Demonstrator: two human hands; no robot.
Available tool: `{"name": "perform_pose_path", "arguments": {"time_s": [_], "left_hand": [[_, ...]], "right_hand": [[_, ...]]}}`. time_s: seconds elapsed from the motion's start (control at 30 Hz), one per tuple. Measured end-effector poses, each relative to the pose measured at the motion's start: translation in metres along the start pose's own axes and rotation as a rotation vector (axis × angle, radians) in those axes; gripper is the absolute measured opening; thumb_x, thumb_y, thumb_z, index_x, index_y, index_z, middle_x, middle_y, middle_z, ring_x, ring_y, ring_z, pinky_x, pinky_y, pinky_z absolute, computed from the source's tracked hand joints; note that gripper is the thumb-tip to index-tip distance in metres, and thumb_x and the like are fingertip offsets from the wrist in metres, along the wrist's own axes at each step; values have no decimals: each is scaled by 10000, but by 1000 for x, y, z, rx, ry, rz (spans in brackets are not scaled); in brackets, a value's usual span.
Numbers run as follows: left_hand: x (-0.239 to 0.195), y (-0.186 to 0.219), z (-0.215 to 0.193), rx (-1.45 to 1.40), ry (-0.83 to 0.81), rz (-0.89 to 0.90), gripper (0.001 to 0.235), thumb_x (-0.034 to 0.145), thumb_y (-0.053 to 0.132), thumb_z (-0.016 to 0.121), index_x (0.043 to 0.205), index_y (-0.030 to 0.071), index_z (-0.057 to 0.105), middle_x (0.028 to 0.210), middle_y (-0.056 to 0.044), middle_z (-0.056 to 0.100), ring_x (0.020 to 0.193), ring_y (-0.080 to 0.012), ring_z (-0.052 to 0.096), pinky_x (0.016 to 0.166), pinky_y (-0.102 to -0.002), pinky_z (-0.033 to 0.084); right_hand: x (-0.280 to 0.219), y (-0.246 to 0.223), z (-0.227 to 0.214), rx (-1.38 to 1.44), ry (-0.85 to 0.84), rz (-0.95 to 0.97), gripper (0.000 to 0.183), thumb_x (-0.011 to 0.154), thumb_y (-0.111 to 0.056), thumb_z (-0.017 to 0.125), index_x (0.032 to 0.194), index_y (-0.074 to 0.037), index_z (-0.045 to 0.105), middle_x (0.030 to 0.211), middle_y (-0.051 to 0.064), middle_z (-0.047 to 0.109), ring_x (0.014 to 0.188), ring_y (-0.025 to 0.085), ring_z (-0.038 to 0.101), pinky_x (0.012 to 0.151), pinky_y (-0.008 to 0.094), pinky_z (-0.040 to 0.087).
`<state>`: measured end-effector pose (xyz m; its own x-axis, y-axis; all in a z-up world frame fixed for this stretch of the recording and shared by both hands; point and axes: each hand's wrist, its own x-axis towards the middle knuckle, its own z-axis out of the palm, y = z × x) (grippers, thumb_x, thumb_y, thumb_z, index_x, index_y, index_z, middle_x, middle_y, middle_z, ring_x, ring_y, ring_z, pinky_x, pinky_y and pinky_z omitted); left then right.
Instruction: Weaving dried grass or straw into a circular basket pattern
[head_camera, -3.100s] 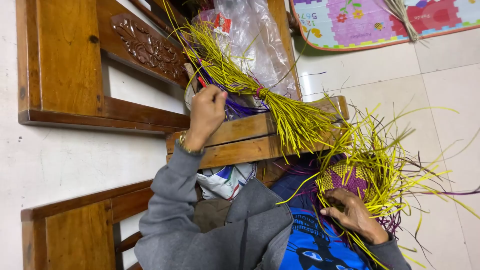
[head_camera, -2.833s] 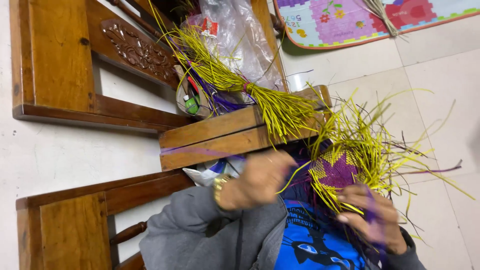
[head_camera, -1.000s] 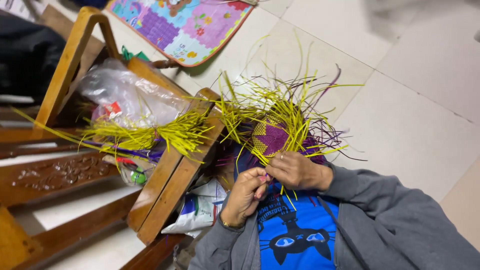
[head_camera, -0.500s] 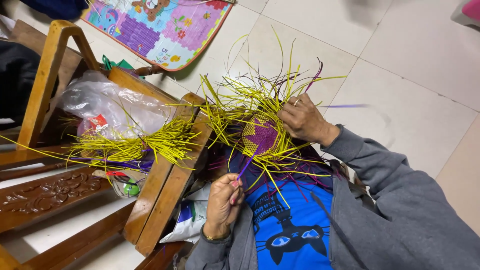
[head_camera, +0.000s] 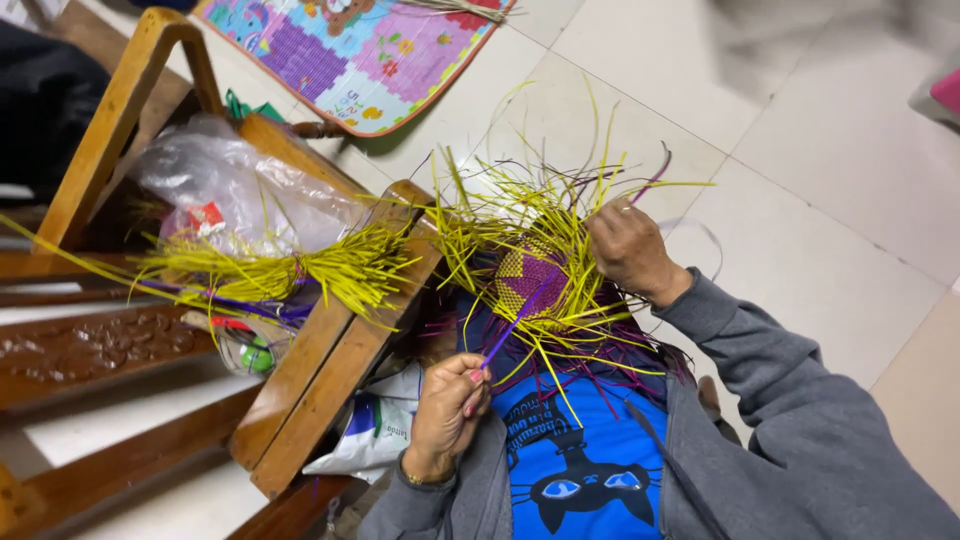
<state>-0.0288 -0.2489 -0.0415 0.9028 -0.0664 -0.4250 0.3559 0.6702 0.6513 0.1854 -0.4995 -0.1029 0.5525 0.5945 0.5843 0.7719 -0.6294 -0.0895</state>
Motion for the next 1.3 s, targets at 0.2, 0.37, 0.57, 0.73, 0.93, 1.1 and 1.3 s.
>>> {"name": "perform_pose_path", "arguments": {"time_s": [0.2, 0.37, 0.57, 0.73, 0.93, 1.1, 1.3], "left_hand": [[5, -25, 18, 124, 76, 131, 97, 825, -47, 502, 832, -77, 594, 394, -3, 372, 320, -21, 274, 352, -162, 287], [15, -41, 0, 87, 209, 68, 91, 816, -20, 513, 885, -27, 573, 441, -22, 412, 306, -33, 299, 318, -173, 258], [21, -47, 6, 56, 288, -74, 68, 839, 53, 558, 896, 16, 563, 413, -28, 397, 293, -36, 280, 285, -152, 209], [23, -53, 8, 127, 313, -37, 62, 825, 79, 563, 839, 20, 578, 422, -25, 416, 288, -25, 293, 265, -168, 212], [25, -44, 11, 63, 401, -36, 97, 791, 74, 554, 845, 16, 610, 444, -38, 434, 296, -44, 283, 275, -171, 218], [25, -32, 2, -81, 416, -6, 69, 817, 112, 589, 847, 51, 584, 443, -65, 403, 324, -77, 292, 297, -172, 245], [18, -17, 21, -199, 226, 95, 36, 817, 45, 534, 836, 30, 560, 432, -77, 382, 319, -73, 270, 313, -169, 256]], "right_hand": [[-32, 75, 40, 504, 202, 523, 222, 885, -1, 451, 916, -28, 669, 765, 161, 603, 772, 333, 593, 793, 398, 458], [44, 111, -28, -7, 458, 343, 150, 1060, -15, 538, 1003, 20, 672, 831, 174, 669, 758, 315, 627, 738, 372, 458], [184, -50, -87, 153, 798, -43, 227, 980, 27, 361, 918, 73, 575, 874, 180, 718, 738, 320, 653, 758, 422, 479], [203, -179, 7, 889, 563, -414, 514, 982, -168, 251, 996, 114, 680, 987, 246, 684, 946, 453, 662, 830, 508, 531], [185, -221, 11, 1105, -103, -504, 396, 891, -3, 568, 1284, 9, 516, 1047, 248, 621, 872, 463, 618, 696, 519, 528], [130, -152, -3, 950, -361, -595, 218, 899, -136, 561, 1069, -62, 675, 683, 79, 587, 648, 282, 572, 641, 406, 468], [81, -117, -41, 752, -267, -552, 229, 875, -38, 482, 1043, -57, 637, 685, 36, 576, 608, 189, 549, 553, 293, 434]]}}
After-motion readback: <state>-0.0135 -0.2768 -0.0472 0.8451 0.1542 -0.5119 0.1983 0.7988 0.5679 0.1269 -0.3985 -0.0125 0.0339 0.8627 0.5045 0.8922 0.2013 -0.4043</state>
